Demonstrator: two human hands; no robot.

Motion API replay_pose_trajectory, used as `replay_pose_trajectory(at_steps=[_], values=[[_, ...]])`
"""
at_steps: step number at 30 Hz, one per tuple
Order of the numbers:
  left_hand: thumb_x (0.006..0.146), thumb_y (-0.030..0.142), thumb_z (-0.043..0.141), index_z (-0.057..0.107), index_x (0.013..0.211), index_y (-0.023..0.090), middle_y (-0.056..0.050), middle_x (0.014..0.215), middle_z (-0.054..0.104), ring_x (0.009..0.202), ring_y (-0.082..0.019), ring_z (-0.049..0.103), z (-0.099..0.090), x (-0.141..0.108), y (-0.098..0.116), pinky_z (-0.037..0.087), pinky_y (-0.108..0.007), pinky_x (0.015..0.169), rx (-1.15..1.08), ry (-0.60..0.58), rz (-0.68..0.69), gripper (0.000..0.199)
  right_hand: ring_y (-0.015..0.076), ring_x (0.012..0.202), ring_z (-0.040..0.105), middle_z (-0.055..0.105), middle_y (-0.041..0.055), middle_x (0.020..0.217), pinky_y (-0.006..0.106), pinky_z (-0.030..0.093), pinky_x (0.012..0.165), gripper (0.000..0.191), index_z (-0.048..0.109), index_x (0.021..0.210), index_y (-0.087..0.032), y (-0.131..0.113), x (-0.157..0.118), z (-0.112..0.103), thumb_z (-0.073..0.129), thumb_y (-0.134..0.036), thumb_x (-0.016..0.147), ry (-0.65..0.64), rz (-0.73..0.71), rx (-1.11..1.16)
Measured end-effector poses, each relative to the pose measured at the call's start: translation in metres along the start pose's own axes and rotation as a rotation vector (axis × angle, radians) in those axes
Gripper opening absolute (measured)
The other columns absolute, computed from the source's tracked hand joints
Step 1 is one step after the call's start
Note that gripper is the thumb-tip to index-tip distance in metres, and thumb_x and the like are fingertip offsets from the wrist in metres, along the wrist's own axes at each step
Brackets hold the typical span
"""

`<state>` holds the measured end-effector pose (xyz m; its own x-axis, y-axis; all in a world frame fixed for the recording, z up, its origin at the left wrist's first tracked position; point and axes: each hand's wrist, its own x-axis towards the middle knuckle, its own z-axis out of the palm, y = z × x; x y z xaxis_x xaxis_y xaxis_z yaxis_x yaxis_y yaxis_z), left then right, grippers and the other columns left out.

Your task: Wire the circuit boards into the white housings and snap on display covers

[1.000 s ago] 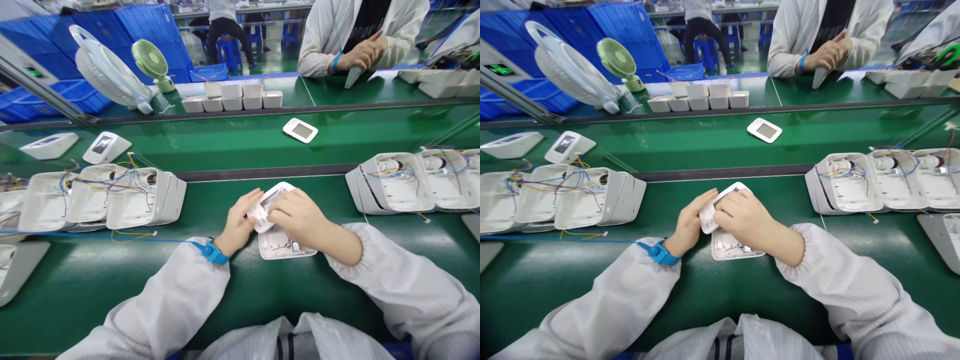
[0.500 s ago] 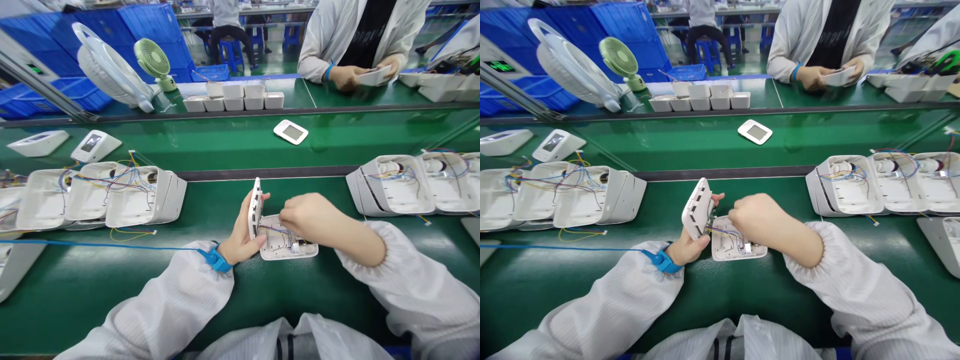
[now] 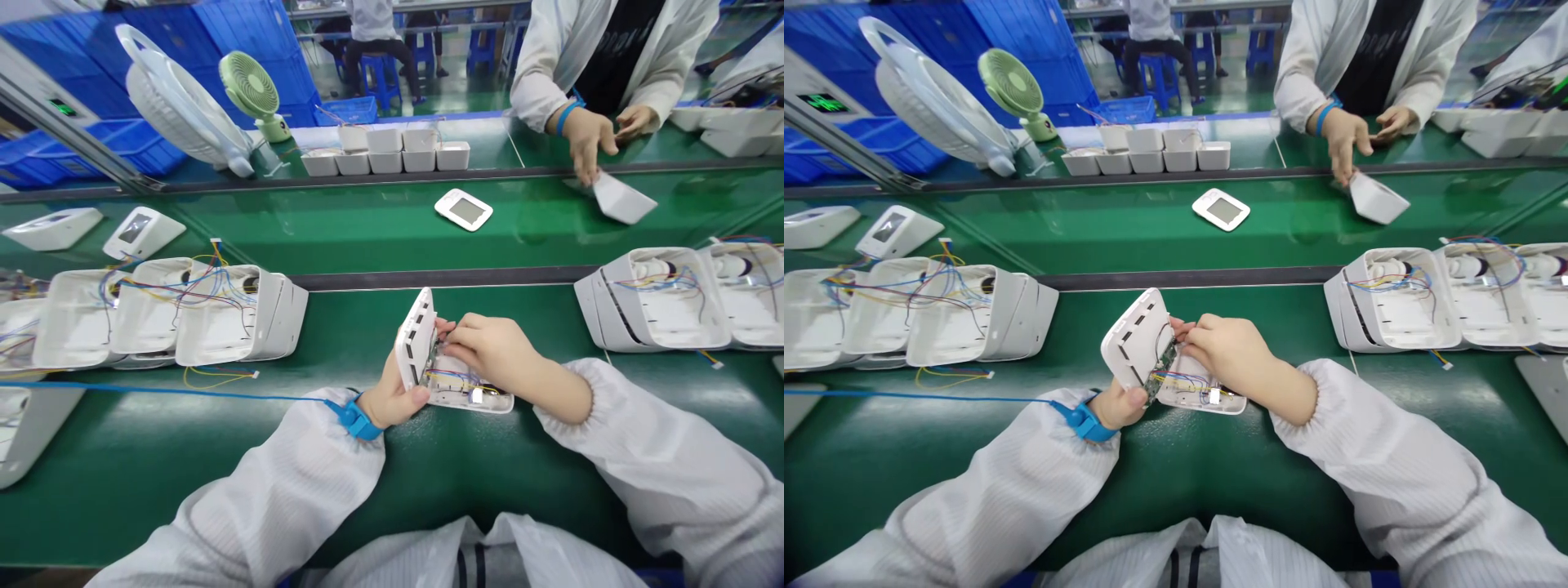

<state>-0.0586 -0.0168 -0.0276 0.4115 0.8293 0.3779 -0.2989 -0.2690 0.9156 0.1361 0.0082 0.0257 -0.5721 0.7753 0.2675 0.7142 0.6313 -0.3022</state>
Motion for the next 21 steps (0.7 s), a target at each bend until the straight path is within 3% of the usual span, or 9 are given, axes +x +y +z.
replay_pose_trajectory(at_steps=[3, 12, 21], values=[[0.077, 0.064, 0.062, 0.037, 0.144, 0.019, -0.018, 0.148, 0.042, 0.139, -0.037, 0.038, -0.001, 0.001, 0.002, 0.028, -0.055, 0.117, 0.036, -0.004, -0.064, 0.084, 0.0122, 0.072, 0.059, 0.065, 0.0016, 0.083, 0.025, 0.036, 0.061, 0.019, 0.075, 0.091, -0.024, 0.001, 0.0, 0.002, 0.058, -0.03, 0.096, 0.02, 0.045, 0.066], [0.081, 0.062, 0.059, 0.044, 0.141, 0.02, -0.016, 0.145, 0.047, 0.135, -0.036, 0.044, 0.002, 0.003, 0.006, 0.032, -0.055, 0.116, 0.03, 0.035, -0.097, 0.074, 0.0147, 0.079, 0.06, 0.066, 0.0037, 0.084, 0.026, 0.042, 0.067, 0.016, 0.075, 0.088, -0.02, 0.004, 0.0, 0.003, 0.061, -0.025, 0.093, 0.043, -0.066, 0.134], [0.081, 0.058, 0.059, 0.048, 0.138, 0.019, -0.014, 0.143, 0.051, 0.135, -0.036, 0.045, 0.005, 0.005, 0.011, 0.034, -0.051, 0.114, 0.087, 0.03, -0.117, 0.07, 0.0159, 0.073, 0.056, 0.064, 0.0048, 0.076, 0.028, 0.039, 0.063, 0.029, 0.072, 0.079, -0.016, 0.002, 0.001, 0.0, 0.051, -0.023, 0.097, 0.062, -0.124, 0.058]])
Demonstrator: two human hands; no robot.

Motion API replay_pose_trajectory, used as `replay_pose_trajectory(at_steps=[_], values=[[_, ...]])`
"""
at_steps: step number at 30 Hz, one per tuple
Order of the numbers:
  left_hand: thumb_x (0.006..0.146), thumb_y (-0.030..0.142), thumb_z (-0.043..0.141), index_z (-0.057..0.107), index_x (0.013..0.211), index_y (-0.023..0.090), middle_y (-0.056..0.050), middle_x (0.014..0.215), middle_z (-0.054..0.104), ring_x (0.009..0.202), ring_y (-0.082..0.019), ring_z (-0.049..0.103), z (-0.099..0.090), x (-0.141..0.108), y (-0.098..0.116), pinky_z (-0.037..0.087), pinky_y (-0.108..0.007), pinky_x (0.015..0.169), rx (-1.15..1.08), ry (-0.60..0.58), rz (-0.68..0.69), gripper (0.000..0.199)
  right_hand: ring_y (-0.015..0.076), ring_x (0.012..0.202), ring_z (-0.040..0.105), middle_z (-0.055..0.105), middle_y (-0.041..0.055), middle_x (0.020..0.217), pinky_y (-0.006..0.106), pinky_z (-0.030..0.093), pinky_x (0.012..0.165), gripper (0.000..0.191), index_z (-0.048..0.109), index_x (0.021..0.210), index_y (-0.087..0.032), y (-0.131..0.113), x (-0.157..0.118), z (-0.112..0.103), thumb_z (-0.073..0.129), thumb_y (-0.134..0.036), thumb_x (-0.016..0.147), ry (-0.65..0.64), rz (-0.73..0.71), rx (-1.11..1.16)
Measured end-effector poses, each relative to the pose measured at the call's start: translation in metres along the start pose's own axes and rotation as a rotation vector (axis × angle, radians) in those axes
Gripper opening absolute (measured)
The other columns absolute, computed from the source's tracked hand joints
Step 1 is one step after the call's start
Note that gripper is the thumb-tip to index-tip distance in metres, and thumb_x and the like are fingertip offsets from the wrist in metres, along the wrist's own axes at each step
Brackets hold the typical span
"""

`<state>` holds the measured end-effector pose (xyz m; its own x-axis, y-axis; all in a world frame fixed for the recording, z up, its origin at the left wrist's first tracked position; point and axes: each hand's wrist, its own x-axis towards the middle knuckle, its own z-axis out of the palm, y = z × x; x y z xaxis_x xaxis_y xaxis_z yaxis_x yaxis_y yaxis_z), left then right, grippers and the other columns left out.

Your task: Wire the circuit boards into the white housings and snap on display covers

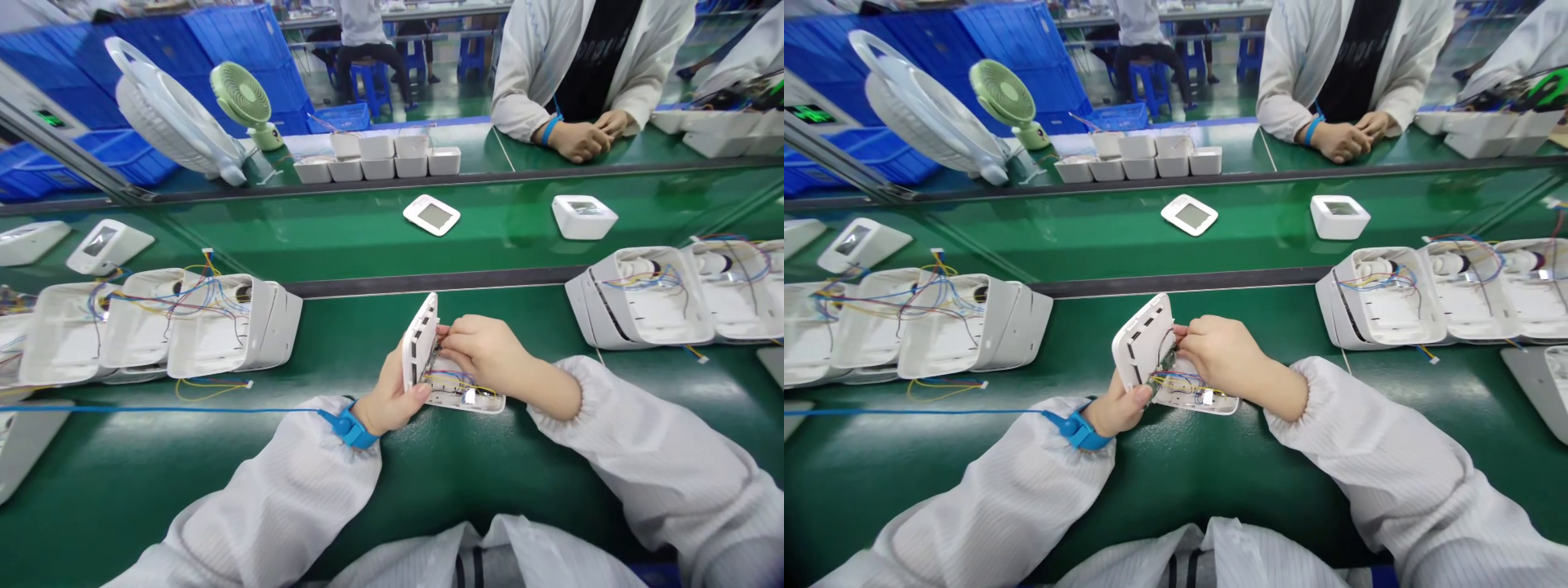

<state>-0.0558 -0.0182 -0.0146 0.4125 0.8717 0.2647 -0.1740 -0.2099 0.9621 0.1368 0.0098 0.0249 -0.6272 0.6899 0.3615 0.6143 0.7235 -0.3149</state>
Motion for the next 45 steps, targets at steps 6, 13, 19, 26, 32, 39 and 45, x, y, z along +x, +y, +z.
replay_pose_trajectory(at_steps=[6, 13, 19, 26, 32, 39, 45], values=[[0.082, 0.058, 0.059, 0.047, 0.141, 0.018, -0.015, 0.141, 0.054, 0.131, -0.036, 0.049, 0.0, 0.001, 0.0, 0.038, -0.049, 0.112, 0.049, 0.011, 0.013, 0.073, 0.0165, 0.073, 0.055, 0.064, 0.0044, 0.076, 0.029, 0.035, 0.06, 0.023, 0.07, 0.079, -0.016, -0.002, 0.002, -0.003, 0.055, -0.023, 0.095, -0.081, -0.004, -0.057], [0.088, 0.05, 0.055, 0.043, 0.143, 0.018, -0.015, 0.141, 0.054, 0.128, -0.035, 0.052, -0.005, 0.003, 0.002, 0.044, -0.048, 0.106, 0.041, -0.088, 0.037, 0.065, 0.0162, 0.068, 0.052, 0.06, 0.0041, 0.073, 0.03, 0.027, 0.055, 0.023, 0.068, 0.082, -0.016, -0.007, 0.003, -0.001, 0.056, -0.029, 0.096, -0.14, 0.075, -0.169], [0.084, 0.056, 0.059, 0.034, 0.147, 0.017, -0.016, 0.14, 0.051, 0.13, -0.035, 0.048, -0.002, 0.002, -0.006, 0.035, -0.053, 0.112, 0.012, -0.033, 0.058, 0.077, 0.0142, 0.068, 0.055, 0.064, 0.0029, 0.075, 0.027, 0.033, 0.059, 0.024, 0.071, 0.079, -0.018, 0.002, 0.007, -0.008, 0.058, -0.031, 0.094, -0.127, 0.116, 0.071], [0.084, 0.057, 0.059, 0.027, 0.149, 0.017, -0.017, 0.133, 0.051, 0.121, -0.033, 0.053, 0.007, 0.004, 0.0, 0.043, -0.051, 0.105, -0.044, -0.019, 0.111, 0.083, 0.0143, 0.056, 0.052, 0.057, -0.0007, 0.056, 0.028, 0.036, 0.058, 0.039, 0.063, 0.062, -0.018, 0.064, 0.024, 0.001, 0.055, -0.043, 0.091, 0.22, 0.613, 0.149], [0.08, 0.055, 0.064, 0.03, 0.148, 0.02, -0.016, 0.135, 0.051, 0.12, -0.032, 0.054, 0.008, 0.007, -0.002, 0.043, -0.052, 0.105, -0.085, 0.005, 0.218, 0.084, 0.0191, 0.089, 0.064, 0.067, 0.0065, 0.103, 0.031, 0.048, 0.084, 0.031, 0.068, 0.107, -0.019, 0.102, 0.099, 0.036, 0.065, -0.038, 0.084, 0.177, 0.583, 0.105], [0.075, 0.058, 0.068, 0.03, 0.148, 0.019, -0.018, 0.137, 0.051, 0.121, -0.033, 0.054, 0.005, 0.008, -0.004, 0.045, -0.051, 0.103, -0.1, -0.002, 0.206, 0.091, 0.0367, 0.124, 0.046, 0.044, 0.0251, 0.139, 0.048, 0.037, 0.104, 0.064, 0.054, 0.129, -0.005, 0.138, 0.205, 0.074, 0.062, -0.049, 0.083, 0.148, 0.724, 0.044], [0.074, 0.052, 0.07, 0.029, 0.148, 0.019, -0.018, 0.135, 0.051, 0.118, -0.033, 0.056, 0.001, 0.008, -0.003, 0.045, -0.052, 0.102, -0.06, 0.001, 0.195, 0.091, 0.0362, 0.123, 0.043, 0.053, 0.0183, 0.13, 0.053, 0.033, 0.103, 0.044, 0.059, 0.107, -0.015, 0.15, 0.225, 0.09, 0.069, -0.042, 0.074, 0.223, 0.728, 0.189]])
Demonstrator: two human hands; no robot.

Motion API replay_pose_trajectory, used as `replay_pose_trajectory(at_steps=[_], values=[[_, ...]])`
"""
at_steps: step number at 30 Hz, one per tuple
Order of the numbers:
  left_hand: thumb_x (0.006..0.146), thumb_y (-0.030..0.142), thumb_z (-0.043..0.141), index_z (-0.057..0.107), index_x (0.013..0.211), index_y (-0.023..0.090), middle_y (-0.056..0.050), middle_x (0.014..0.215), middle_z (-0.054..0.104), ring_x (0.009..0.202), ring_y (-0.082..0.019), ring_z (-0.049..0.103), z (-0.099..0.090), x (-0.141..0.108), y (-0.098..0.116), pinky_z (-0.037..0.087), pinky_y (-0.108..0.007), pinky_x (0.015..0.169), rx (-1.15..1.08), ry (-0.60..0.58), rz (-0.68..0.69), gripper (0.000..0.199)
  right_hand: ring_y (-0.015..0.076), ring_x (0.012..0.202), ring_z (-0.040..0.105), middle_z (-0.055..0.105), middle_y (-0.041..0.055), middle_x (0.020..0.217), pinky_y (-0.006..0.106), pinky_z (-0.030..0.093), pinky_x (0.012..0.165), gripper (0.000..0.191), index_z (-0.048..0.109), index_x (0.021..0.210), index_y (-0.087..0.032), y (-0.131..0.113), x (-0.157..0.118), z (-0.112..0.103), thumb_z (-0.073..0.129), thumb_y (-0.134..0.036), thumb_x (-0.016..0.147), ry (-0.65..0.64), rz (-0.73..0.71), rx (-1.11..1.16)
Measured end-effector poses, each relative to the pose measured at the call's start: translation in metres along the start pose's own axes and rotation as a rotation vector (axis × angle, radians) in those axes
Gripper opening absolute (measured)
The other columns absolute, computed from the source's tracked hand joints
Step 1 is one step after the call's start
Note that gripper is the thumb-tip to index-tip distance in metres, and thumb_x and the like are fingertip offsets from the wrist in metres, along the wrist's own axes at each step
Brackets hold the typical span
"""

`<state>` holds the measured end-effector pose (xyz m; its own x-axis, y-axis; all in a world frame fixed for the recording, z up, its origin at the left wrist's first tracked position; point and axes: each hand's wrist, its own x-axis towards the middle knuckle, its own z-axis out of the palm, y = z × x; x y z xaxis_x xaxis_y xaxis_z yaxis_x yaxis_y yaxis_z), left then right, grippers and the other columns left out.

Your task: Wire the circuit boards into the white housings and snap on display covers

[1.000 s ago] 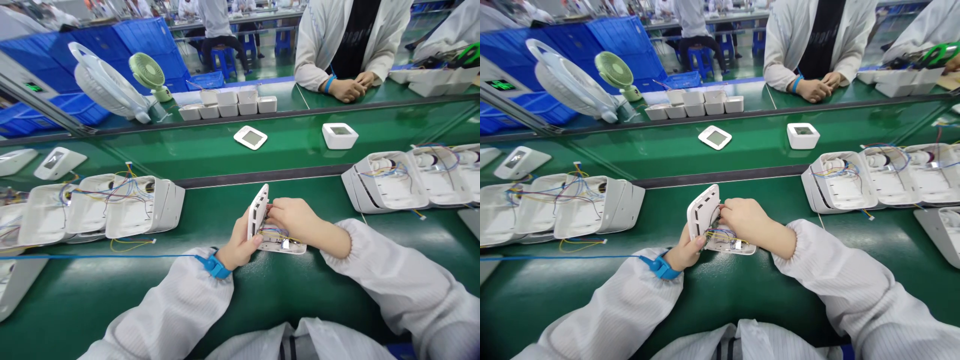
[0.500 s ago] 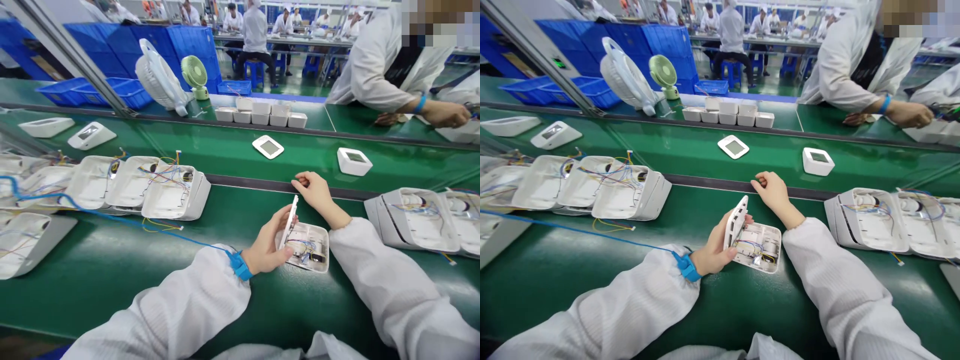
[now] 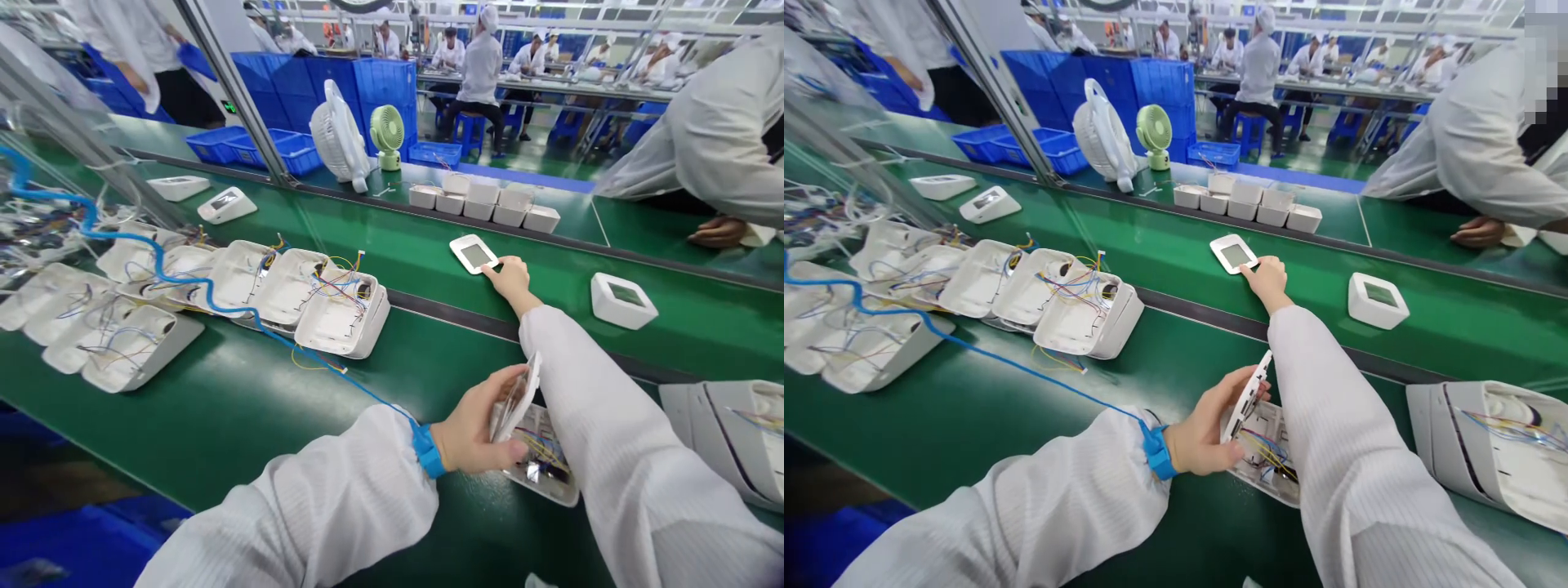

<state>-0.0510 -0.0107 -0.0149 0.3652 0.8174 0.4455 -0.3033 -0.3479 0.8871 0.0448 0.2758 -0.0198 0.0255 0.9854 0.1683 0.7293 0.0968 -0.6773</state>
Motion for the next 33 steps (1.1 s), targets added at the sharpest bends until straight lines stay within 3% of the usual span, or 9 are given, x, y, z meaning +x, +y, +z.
replay_pose_trajectory(at_steps=[4, 8, 11, 13, 17, 19, 24, 29, 33], values=[[0.074, 0.055, 0.069, 0.029, 0.148, 0.018, -0.018, 0.133, 0.053, 0.117, -0.033, 0.056, -0.001, 0.0, -0.002, 0.044, -0.053, 0.102, 0.019, -0.034, -0.032, 0.092, 0.0224, 0.094, 0.062, 0.066, 0.0094, 0.104, 0.037, 0.049, 0.083, 0.044, 0.049, 0.116, -0.018, 0.0, -0.01, -0.007, 0.059, -0.04, 0.08, -0.084, -0.045, 0.259], [0.075, 0.056, 0.068, 0.027, 0.149, 0.019, -0.018, 0.137, 0.051, 0.121, -0.034, 0.055, 0.0, 0.0, -0.002, 0.043, -0.054, 0.104, 0.0, -0.044, -0.026, 0.092, 0.0161, 0.068, 0.063, 0.068, 0.0031, 0.083, 0.028, 0.049, 0.061, 0.04, 0.055, 0.113, -0.017, -0.006, -0.044, -0.02, 0.056, -0.042, 0.081, -0.272, -0.117, 0.454], [0.077, 0.053, 0.067, 0.029, 0.148, 0.02, -0.019, 0.142, 0.047, 0.128, -0.036, 0.05, 0.002, 0.002, 0.001, 0.04, -0.055, 0.107, -0.043, -0.04, 0.005, 0.088, 0.0155, 0.06, 0.061, 0.068, 0.0015, 0.071, 0.027, 0.049, 0.057, 0.039, 0.067, 0.1, -0.015, -0.012, -0.078, -0.027, 0.071, -0.04, 0.07, -0.464, -0.176, 0.476], [0.08, 0.051, 0.066, 0.028, 0.149, 0.021, -0.018, 0.146, 0.043, 0.133, -0.038, 0.045, 0.003, 0.003, 0.003, 0.038, -0.056, 0.108, -0.071, -0.037, 0.031, 0.084, 0.0167, 0.068, 0.065, 0.071, 0.0028, 0.076, 0.028, 0.051, 0.065, 0.039, 0.069, 0.105, -0.016, -0.015, -0.094, -0.028, 0.07, -0.038, 0.074, -0.517, -0.237, 0.459], [0.081, 0.052, 0.065, 0.029, 0.149, 0.024, -0.017, 0.146, 0.043, 0.131, -0.037, 0.046, 0.004, 0.003, 0.004, 0.04, -0.055, 0.107, -0.07, -0.037, 0.038, 0.082, 0.0183, 0.091, 0.068, 0.073, 0.0068, 0.101, 0.032, 0.053, 0.084, 0.032, 0.069, 0.108, -0.018, -0.012, -0.106, -0.031, 0.064, -0.035, 0.081, -0.413, -0.278, 0.477], [0.081, 0.052, 0.064, 0.029, 0.149, 0.023, -0.017, 0.142, 0.045, 0.127, -0.036, 0.049, 0.003, 0.002, 0.004, 0.04, -0.056, 0.107, -0.05, -0.033, 0.01, 0.082, 0.0187, 0.094, 0.068, 0.073, 0.0074, 0.104, 0.033, 0.052, 0.086, 0.028, 0.07, 0.103, -0.018, -0.006, -0.109, -0.035, 0.063, -0.035, 0.082, -0.343, -0.259, 0.49], [0.08, 0.052, 0.065, 0.031, 0.147, 0.021, -0.017, 0.134, 0.049, 0.117, -0.032, 0.054, -0.001, -0.003, -0.002, 0.044, -0.054, 0.103, -0.036, -0.029, -0.036, 0.081, 0.0182, 0.078, 0.066, 0.072, 0.0059, 0.088, 0.032, 0.052, 0.076, 0.027, 0.069, 0.093, -0.018, 0.019, -0.141, -0.059, 0.058, -0.041, 0.085, -0.207, -0.228, 0.482], [0.082, 0.053, 0.063, 0.029, 0.148, 0.021, -0.017, 0.134, 0.048, 0.115, -0.031, 0.054, -0.001, -0.003, -0.004, 0.045, -0.052, 0.101, -0.024, -0.028, -0.048, 0.081, 0.0169, 0.068, 0.061, 0.069, 0.0033, 0.077, 0.029, 0.046, 0.065, 0.03, 0.069, 0.081, -0.019, 0.038, -0.193, -0.093, 0.056, -0.044, 0.088, -0.172, -0.219, 0.391], [0.083, 0.056, 0.061, 0.028, 0.148, 0.019, -0.017, 0.13, 0.049, 0.113, -0.03, 0.055, 0.001, -0.003, -0.001, 0.046, -0.052, 0.099, -0.01, -0.045, -0.048, 0.082, 0.0164, 0.065, 0.059, 0.066, 0.0029, 0.07, 0.028, 0.043, 0.062, 0.039, 0.069, 0.077, -0.018, 0.034, -0.214, -0.128, 0.05, -0.048, 0.093, -0.217, -0.235, 0.345]])
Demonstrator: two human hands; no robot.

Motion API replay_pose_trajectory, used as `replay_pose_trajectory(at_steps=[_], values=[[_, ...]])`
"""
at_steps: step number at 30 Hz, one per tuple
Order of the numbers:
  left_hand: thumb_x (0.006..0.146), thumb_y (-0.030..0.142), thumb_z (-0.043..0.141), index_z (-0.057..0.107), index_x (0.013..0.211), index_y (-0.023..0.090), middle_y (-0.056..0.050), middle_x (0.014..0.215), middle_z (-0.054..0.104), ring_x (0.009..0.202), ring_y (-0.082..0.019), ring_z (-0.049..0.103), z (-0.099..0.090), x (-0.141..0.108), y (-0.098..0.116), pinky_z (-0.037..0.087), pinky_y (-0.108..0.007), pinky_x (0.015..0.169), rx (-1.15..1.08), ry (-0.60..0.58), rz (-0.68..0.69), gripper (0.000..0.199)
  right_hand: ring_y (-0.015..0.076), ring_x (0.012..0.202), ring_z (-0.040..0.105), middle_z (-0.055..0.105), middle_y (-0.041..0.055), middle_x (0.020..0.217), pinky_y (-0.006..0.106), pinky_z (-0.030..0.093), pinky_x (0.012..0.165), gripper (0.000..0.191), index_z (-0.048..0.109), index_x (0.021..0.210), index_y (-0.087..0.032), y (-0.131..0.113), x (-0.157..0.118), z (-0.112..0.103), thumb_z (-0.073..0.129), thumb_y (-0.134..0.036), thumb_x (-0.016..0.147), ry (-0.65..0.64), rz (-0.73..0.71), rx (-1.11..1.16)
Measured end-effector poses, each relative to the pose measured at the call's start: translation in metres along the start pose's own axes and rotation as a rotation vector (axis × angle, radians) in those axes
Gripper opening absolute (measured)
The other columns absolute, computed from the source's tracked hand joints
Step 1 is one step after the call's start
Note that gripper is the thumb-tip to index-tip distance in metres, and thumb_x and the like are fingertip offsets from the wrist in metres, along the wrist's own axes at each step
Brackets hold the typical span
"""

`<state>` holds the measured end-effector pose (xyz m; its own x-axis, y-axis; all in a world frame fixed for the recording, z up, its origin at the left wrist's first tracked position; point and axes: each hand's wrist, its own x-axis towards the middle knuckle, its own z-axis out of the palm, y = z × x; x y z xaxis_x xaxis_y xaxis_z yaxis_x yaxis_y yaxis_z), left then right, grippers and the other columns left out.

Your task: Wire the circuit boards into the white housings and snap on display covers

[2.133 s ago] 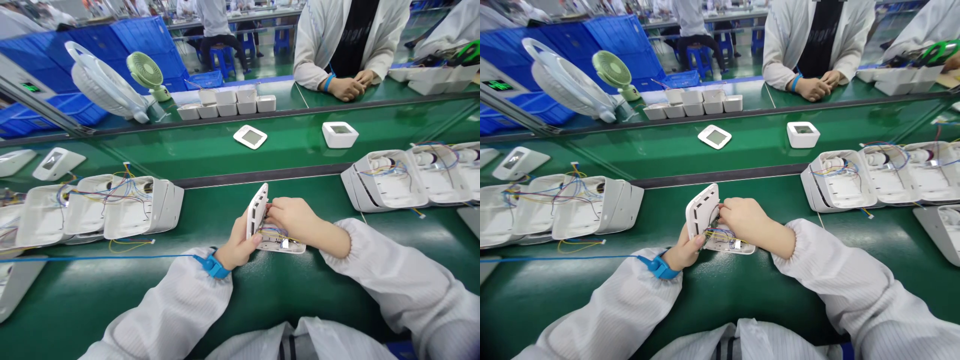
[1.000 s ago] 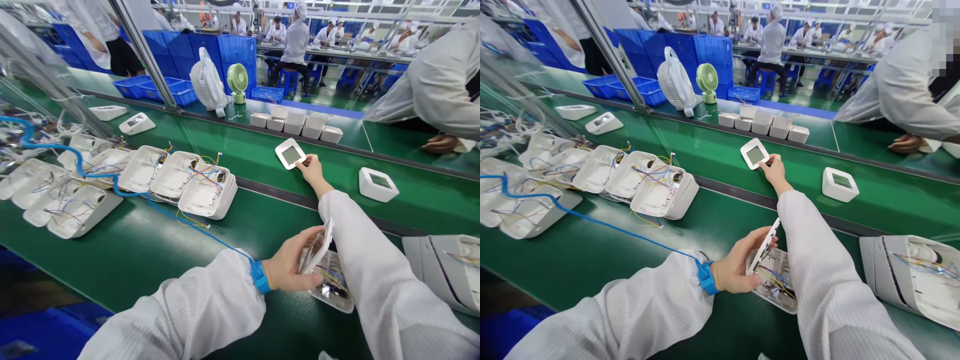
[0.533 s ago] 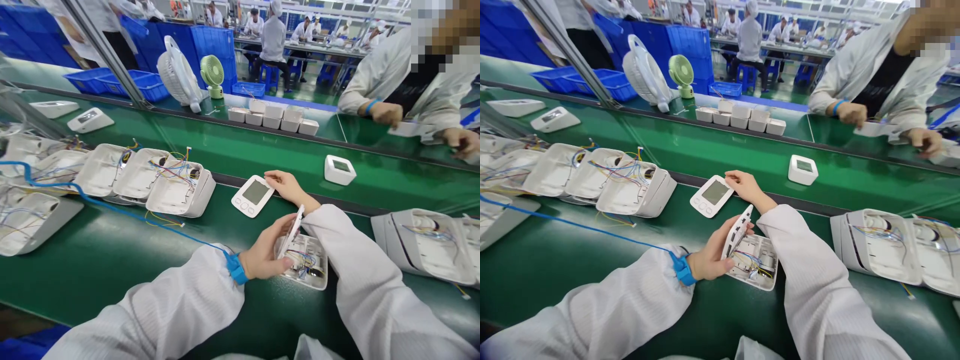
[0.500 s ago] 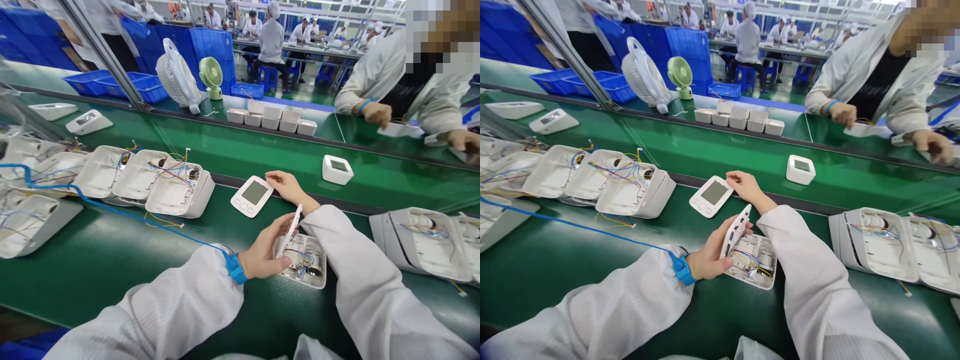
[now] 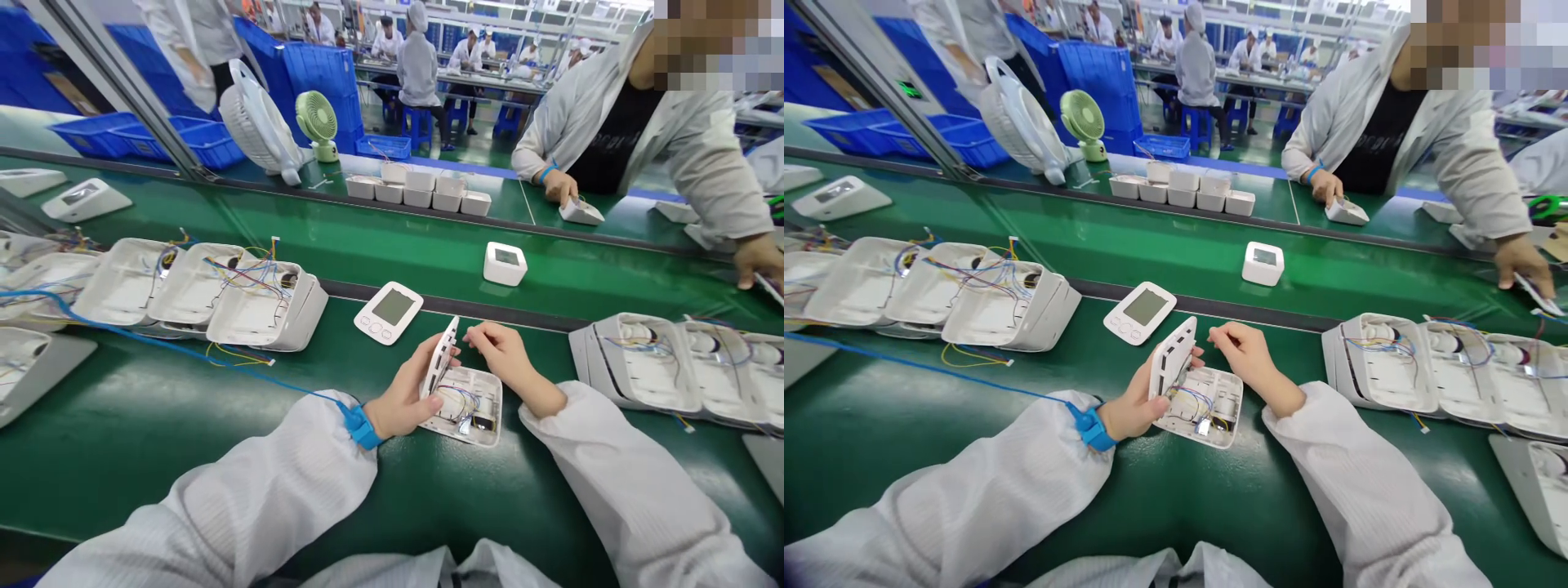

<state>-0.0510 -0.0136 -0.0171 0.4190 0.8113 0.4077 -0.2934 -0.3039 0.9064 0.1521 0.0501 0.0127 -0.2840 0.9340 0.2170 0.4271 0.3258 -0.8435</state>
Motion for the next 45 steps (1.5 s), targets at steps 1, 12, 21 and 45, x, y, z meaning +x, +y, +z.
replay_pose_trajectory(at_steps=[1, 12, 21, 45], values=[[0.083, 0.056, 0.06, 0.028, 0.148, 0.019, -0.017, 0.13, 0.049, 0.113, -0.03, 0.055, 0.001, 0.0, 0.001, 0.046, -0.052, 0.1, 0.008, -0.001, 0.003, 0.082, 0.0163, 0.065, 0.059, 0.065, 0.0028, 0.069, 0.028, 0.043, 0.062, 0.041, 0.069, 0.076, -0.018, -0.01, -0.003, -0.007, 0.049, -0.049, 0.094, -0.072, -0.012, -0.009], [0.082, 0.054, 0.062, 0.027, 0.148, 0.023, -0.016, 0.138, 0.045, 0.12, -0.032, 0.051, 0.001, -0.003, 0.001, 0.044, -0.052, 0.103, 0.06, -0.004, 0.03, 0.081, 0.0145, 0.081, 0.057, 0.058, 0.0039, 0.097, 0.025, 0.046, 0.068, 0.013, 0.071, 0.097, -0.024, -0.077, -0.028, -0.039, 0.06, -0.027, 0.092, -0.728, -0.131, -0.133], [0.082, 0.047, 0.065, 0.029, 0.148, 0.024, -0.014, 0.138, 0.045, 0.122, -0.031, 0.05, 0.0, -0.003, 0.0, 0.041, -0.052, 0.106, 0.0, -0.017, 0.055, 0.079, 0.0133, 0.081, 0.058, 0.061, 0.0026, 0.095, 0.025, 0.048, 0.071, 0.019, 0.071, 0.095, -0.021, -0.066, -0.021, -0.03, 0.064, -0.038, 0.091, -0.896, -0.084, 0.11], [0.08, 0.049, 0.067, 0.028, 0.145, 0.023, -0.015, 0.139, 0.044, 0.127, -0.033, 0.047, 0.005, 0.001, 0.01, 0.04, -0.051, 0.107, 0.12, 0.016, 0.027, 0.079, 0.0224, 0.084, 0.053, 0.064, 0.0091, 0.091, 0.034, 0.041, 0.07, 0.011, 0.076, 0.087, -0.019, -0.038, -0.017, -0.011, 0.066, -0.02, 0.087, -0.531, -0.501, -0.642]])
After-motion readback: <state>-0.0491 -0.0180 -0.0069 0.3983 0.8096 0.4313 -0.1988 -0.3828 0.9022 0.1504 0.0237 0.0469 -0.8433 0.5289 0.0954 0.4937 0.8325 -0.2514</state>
